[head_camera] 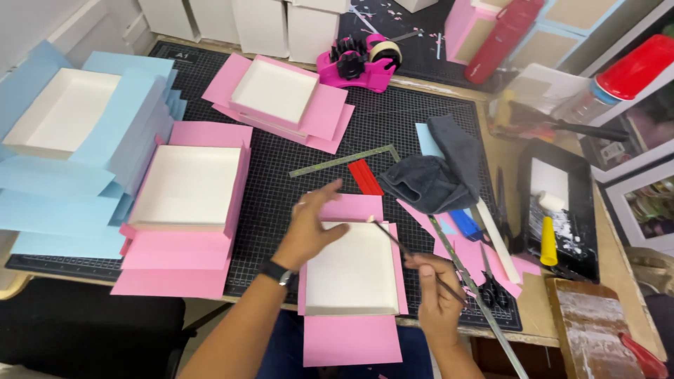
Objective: Assembling handmade boxes by trimming paper edges with scissors and applying adhesive.
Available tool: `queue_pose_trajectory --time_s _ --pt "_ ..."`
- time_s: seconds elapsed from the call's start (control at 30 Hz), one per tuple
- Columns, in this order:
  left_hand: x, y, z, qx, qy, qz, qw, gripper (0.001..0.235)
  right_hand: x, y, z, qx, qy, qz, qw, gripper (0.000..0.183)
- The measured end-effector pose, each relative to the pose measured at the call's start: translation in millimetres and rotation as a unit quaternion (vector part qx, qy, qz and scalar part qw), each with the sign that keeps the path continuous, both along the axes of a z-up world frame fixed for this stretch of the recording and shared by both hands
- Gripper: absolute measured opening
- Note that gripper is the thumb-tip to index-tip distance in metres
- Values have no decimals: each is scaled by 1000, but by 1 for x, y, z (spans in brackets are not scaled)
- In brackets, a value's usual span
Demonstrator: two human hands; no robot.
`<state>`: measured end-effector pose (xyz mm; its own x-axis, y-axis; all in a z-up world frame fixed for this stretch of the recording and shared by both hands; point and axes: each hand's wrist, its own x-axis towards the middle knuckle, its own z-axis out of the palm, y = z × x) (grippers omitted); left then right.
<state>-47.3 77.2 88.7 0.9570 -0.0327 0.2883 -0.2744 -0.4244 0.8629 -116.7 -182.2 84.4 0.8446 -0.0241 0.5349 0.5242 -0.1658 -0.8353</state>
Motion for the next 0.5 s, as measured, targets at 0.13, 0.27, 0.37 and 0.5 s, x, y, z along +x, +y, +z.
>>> queue_pose_trajectory --time_s 0.13,0.27,0.37,0.5 --pt "-15 35 -31 -59 42 0 997 95 6 39 6 -30 -41 98 994 17" --pt "-21 33 -56 -176 51 2 983 91 9 68 9 -134 -5 75 988 26" --pt "-18 31 -70 -212 36 22 976 89 15 78 6 -152 -15 83 985 25" --pt "-15 30 -84 -225 13 35 974 88 22 80 -5 -177 -16 64 982 26"
